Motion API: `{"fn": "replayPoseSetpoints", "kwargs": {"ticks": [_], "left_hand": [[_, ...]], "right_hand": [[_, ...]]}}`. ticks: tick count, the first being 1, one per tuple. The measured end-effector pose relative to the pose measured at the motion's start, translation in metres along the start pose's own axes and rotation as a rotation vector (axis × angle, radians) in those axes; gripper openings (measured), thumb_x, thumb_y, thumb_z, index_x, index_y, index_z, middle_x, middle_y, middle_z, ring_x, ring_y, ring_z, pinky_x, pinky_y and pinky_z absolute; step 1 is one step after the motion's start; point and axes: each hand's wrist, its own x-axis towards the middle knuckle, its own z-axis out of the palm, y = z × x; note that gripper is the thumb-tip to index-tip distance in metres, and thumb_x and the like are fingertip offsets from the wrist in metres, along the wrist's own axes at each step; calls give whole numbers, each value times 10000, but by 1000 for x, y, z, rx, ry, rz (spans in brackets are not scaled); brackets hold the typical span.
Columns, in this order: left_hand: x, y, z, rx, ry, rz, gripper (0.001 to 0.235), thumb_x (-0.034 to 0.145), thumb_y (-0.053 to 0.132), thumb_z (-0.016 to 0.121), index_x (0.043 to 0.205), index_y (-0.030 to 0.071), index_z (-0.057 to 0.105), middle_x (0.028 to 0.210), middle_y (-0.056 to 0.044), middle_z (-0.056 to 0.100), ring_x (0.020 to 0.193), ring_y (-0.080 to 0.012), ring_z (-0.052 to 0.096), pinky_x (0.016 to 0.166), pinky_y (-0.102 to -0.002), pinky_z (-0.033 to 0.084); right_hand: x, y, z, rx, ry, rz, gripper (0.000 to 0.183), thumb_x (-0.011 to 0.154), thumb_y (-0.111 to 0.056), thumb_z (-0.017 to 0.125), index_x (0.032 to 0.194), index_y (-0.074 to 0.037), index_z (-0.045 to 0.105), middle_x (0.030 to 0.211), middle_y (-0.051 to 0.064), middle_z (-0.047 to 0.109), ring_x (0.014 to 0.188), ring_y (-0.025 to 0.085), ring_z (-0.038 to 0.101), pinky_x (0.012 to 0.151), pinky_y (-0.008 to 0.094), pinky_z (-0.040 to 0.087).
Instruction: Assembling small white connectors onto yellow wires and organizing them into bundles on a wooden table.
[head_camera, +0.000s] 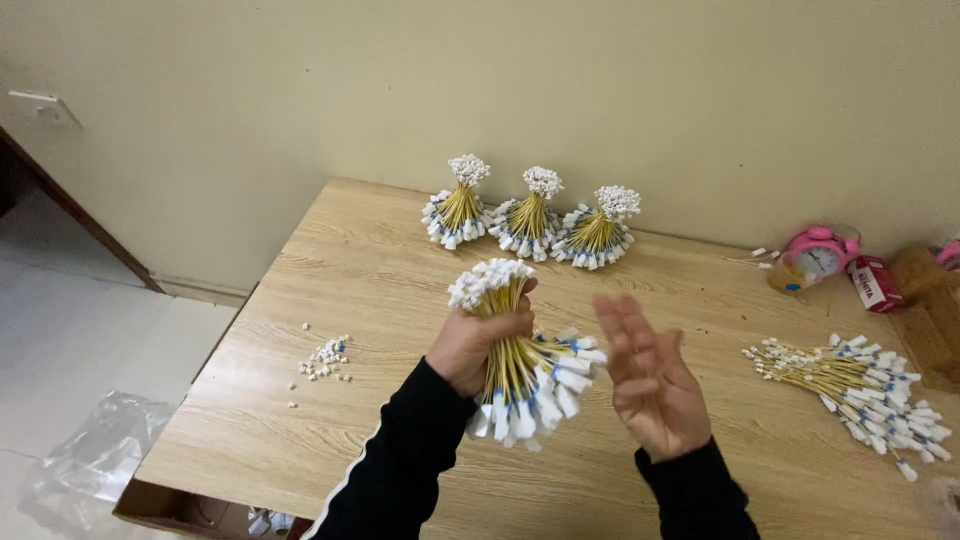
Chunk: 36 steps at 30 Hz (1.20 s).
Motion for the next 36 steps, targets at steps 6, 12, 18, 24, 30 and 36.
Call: {"fn": "replayPoseSetpoints", "kwargs": {"ticks": [6,12,18,24,30,36], "left_hand": [[-4,-3,-15,883,-206,437,342,736,113,797,978,-96,676,869,-258,689,812,-428,691,793,-508,538],[4,-21,-19,1249,-330,349,159,690,217,780,791,128,695,788,-32,696,817,-282,704,732,-359,548],[14,-37,-23,2033,-94,920,186,587,175,595,771,150,606,720,-22,636,672,-269,662,661,-386,483],[6,-38,-6,2129,-26,1020,268,562,175,659,823,119,635,766,-78,587,724,-316,629,707,-438,438],[23,-54,-22,2180,115,770,159,664,196,621,778,105,684,756,-90,604,729,-309,648,720,-432,451],[22,-48,-22,2254,286,779,150,659,232,633,773,133,630,684,-47,596,622,-264,663,575,-417,493]], "right_hand": [[28,-15,0,-381,-190,335,697,935,-474,456,1499,-149,206,1592,60,126,1214,462,498,733,357,642],[32,6,37,-1082,-37,329,670,802,-145,602,1429,-77,376,1467,51,369,805,193,710,508,276,654],[31,18,21,-1232,1,324,856,746,-207,773,1464,-87,322,1313,53,451,911,162,642,616,291,661],[33,25,43,-1657,13,229,981,580,-242,906,1424,-120,421,1369,79,275,1014,221,542,568,268,666],[36,35,42,-2014,-39,96,909,600,-377,920,1366,-129,498,1412,260,270,1358,505,284,1124,547,266],[44,24,33,-1971,33,213,1088,559,-370,948,1430,-80,363,1389,329,281,1348,519,284,1099,576,306]]}}
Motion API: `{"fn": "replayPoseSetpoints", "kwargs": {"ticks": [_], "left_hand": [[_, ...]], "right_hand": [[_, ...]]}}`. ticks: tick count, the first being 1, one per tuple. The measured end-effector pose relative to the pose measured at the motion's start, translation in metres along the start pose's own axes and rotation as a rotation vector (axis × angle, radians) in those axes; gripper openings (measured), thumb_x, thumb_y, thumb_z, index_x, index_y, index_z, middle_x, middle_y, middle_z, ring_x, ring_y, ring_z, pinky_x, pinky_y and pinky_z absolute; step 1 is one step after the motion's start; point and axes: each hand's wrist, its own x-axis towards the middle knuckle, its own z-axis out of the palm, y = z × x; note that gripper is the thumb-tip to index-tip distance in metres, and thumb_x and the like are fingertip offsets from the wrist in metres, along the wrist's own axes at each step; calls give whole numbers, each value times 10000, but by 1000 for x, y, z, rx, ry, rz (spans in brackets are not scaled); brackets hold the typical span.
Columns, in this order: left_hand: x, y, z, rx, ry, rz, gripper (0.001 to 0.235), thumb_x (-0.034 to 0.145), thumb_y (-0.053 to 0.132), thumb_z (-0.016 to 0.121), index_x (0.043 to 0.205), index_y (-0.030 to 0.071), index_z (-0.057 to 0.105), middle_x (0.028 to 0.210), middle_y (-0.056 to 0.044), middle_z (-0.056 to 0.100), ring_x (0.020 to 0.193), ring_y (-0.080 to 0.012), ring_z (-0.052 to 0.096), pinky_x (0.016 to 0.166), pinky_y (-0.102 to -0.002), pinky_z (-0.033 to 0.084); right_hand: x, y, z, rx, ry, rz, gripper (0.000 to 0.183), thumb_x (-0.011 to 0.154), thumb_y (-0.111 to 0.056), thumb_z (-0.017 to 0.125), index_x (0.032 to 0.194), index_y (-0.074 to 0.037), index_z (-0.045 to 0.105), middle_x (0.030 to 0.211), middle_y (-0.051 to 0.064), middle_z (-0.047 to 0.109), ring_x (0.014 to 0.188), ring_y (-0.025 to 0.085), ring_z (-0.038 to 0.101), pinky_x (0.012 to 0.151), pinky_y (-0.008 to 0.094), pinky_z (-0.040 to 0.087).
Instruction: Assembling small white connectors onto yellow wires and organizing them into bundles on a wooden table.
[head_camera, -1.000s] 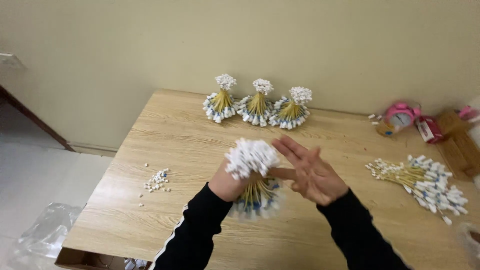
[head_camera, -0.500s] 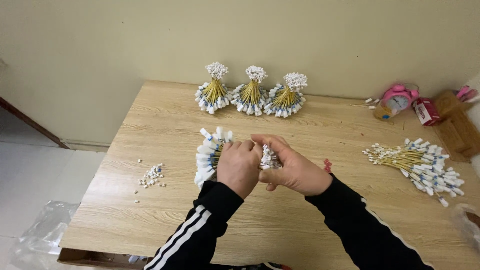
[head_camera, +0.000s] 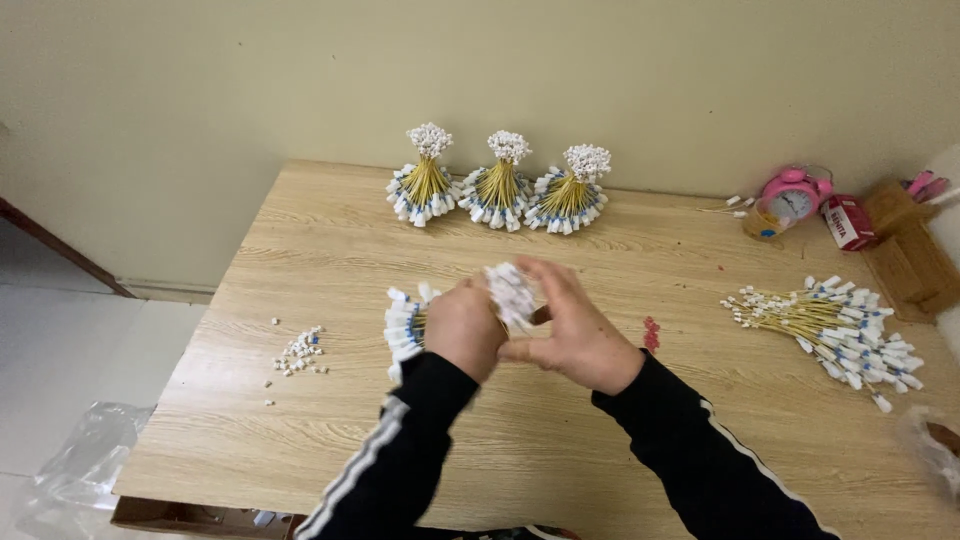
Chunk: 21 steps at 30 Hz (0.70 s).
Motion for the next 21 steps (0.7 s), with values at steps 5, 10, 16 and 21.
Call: {"fn": "replayPoseSetpoints", "kwargs": {"ticks": [5,10,16,21], "left_hand": [[13,-10,-17,-803,-412,-390,269,723,189,646,943,35,643,853,-213,689,953,-430,657,780,-538,502],[19,7,-17,-964,-409,-485,314,687,177,729,957,30,671,912,-217,702,1004,-412,650,795,-545,496],[20,3,-24,-1263,-437,-498,226,687,152,757,874,31,714,773,-153,693,801,-260,690,730,-389,525],[15,5,-11,-1287,-472,-409,227,712,143,765,887,8,712,763,-161,679,767,-246,677,705,-383,517]], "right_hand": [[-2,-7,8,108,148,105,940,729,-117,812,1480,-56,250,1412,289,279,946,391,652,488,309,589],[-14,-30,4,2,225,105,879,752,-15,754,1468,-15,243,1371,324,328,1003,439,640,676,422,636],[-6,-32,-16,100,287,-78,893,732,-143,805,1441,-12,279,1419,301,261,1272,540,365,1032,603,407],[3,-55,-23,-13,80,-196,864,706,-250,825,1429,-67,389,1429,312,277,1303,554,301,1064,685,299]]}}
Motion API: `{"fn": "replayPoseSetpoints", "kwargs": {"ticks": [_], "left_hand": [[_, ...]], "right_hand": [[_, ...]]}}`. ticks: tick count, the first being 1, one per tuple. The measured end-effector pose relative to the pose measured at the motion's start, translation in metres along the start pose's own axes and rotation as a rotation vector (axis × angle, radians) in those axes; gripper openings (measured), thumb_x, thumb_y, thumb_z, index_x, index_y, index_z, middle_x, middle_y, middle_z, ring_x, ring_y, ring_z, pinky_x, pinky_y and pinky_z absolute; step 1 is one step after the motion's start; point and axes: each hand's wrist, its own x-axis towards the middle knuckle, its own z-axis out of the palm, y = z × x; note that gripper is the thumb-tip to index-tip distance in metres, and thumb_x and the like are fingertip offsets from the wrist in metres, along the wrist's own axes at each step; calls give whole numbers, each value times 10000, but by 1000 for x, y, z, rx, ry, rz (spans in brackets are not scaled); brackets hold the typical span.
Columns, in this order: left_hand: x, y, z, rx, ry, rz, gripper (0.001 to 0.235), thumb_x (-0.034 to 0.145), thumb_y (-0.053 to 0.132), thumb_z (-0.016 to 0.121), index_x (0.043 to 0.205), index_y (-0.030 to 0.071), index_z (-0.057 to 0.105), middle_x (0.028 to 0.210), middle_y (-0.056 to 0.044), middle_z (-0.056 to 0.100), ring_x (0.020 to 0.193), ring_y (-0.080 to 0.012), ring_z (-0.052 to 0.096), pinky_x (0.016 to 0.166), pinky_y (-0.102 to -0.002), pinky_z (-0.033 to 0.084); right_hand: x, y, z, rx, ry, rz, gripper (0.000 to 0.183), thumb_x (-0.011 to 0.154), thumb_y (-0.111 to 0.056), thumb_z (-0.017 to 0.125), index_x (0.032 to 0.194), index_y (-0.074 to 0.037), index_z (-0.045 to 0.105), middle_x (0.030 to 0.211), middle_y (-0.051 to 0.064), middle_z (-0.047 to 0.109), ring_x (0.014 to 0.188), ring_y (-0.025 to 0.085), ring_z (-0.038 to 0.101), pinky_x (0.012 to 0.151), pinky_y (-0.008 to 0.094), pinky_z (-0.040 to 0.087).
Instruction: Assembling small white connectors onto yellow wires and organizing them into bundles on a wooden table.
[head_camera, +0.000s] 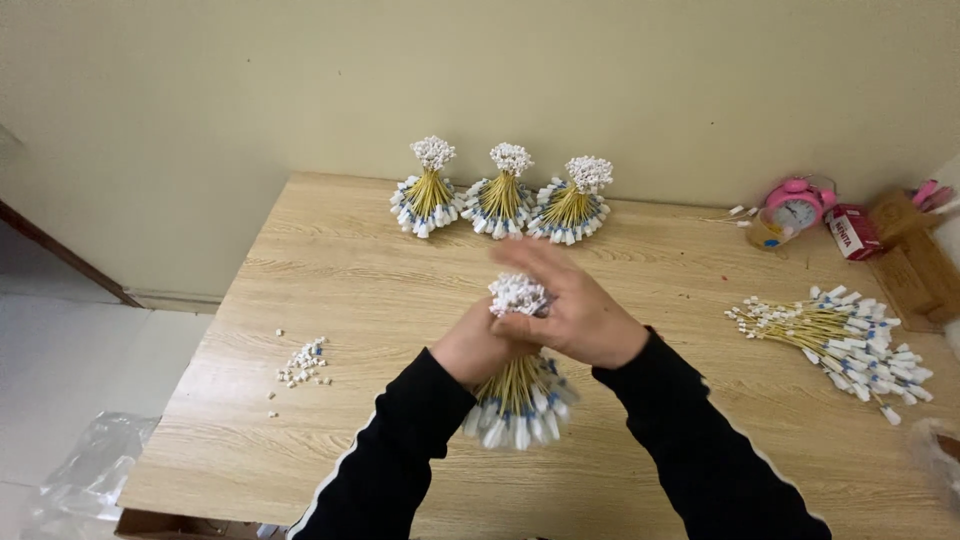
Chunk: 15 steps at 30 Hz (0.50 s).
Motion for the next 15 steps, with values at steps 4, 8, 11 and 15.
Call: {"fn": "replayPoseSetpoints", "kwargs": {"ticks": [4,8,11,15], "left_hand": [[10,-33,-1,-32,-82,130,222,723,110,746,925,19,731,844,-150,696,840,-232,666,777,-378,517],[23,-66,-1,-64,-170,247,235,734,77,728,964,30,750,926,-140,713,913,-218,655,850,-372,516],[32,-90,0,-84,-237,326,253,742,55,715,990,38,762,980,-133,725,962,-209,648,898,-369,516],[-21,9,-17,565,-195,44,617,753,481,700,1202,79,568,1086,-148,689,1046,-328,652,891,-471,510]], "right_hand": [[4,5,3,24,-190,16,676,756,-323,784,1324,-46,545,1292,268,533,1176,457,525,971,572,473],[9,47,24,-123,-55,-135,387,811,-325,768,1109,-89,695,1060,154,663,1014,342,640,855,471,547],[14,63,25,-82,93,-162,309,835,-308,754,1056,-97,711,1006,150,646,974,325,638,836,425,537],[12,92,28,-85,240,-193,254,808,-280,771,1023,-152,728,972,98,646,966,283,653,851,369,523]]}}
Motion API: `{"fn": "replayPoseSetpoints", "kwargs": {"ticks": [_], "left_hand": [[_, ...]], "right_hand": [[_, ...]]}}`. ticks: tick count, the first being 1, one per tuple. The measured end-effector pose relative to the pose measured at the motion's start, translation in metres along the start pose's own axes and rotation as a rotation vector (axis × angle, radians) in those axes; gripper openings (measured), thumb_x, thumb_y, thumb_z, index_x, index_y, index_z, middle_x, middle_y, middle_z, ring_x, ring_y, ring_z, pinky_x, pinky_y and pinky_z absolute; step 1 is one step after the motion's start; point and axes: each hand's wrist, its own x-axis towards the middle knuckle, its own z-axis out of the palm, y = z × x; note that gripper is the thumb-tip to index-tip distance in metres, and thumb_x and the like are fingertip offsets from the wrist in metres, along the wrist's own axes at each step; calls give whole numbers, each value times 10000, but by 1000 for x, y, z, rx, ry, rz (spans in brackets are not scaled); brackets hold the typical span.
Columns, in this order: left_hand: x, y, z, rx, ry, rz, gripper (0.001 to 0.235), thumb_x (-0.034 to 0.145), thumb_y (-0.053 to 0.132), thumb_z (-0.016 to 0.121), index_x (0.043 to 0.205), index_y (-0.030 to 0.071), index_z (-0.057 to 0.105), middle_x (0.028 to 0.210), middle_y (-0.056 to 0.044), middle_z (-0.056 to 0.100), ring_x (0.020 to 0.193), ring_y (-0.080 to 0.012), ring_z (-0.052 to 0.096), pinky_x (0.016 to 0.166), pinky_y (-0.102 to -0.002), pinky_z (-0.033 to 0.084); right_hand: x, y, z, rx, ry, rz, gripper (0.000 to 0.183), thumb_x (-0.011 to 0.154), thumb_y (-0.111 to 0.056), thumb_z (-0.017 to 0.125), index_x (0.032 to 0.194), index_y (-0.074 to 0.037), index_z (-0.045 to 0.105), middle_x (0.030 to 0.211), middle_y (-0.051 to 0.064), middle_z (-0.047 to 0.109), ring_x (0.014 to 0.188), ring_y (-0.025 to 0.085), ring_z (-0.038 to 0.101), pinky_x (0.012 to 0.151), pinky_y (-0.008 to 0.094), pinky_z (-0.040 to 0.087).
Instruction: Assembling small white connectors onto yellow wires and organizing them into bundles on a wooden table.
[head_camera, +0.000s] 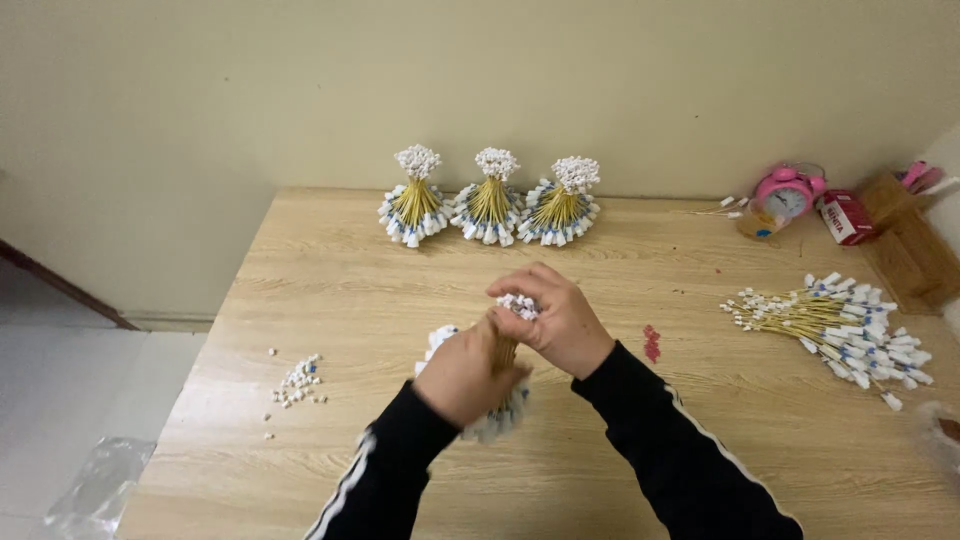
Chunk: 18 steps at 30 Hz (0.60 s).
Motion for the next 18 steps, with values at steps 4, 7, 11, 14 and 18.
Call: {"fn": "replayPoseSetpoints", "kwargs": {"ticks": [4,7,11,14,18], "left_hand": [[-25,8,-32,236,-101,274,812,810,448,690,1372,-58,392,1151,-263,636,1018,-441,633,886,-532,499],[-27,-9,-45,-103,-89,281,578,826,288,701,1296,-5,537,1138,-231,679,1057,-425,634,924,-528,490],[-15,-35,-63,-314,284,213,410,775,187,785,1171,124,698,1073,-56,756,1056,-231,694,938,-393,528],[1,-23,-34,-152,63,83,1076,530,463,903,1402,44,434,1182,-171,659,1144,-390,590,1007,-501,472],[20,-42,-23,-233,168,13,893,582,424,868,1320,77,503,1159,-129,679,1101,-320,607,979,-449,482]], "right_hand": [[-5,0,-7,115,62,22,241,798,-240,791,1006,-130,741,915,108,657,905,241,637,829,357,498],[1,-10,-16,116,62,-12,222,799,-224,788,991,-125,735,877,110,651,866,241,631,803,352,493],[15,-31,-38,150,-29,-62,211,821,-216,755,988,-89,731,853,122,660,818,252,593,780,404,493],[13,-21,-9,-75,-51,-267,282,771,-357,797,960,-155,739,969,88,665,870,284,656,791,388,530],[19,-19,13,-121,-78,-416,280,765,-394,799,958,-202,736,997,32,669,863,233,662,781,327,547]]}}
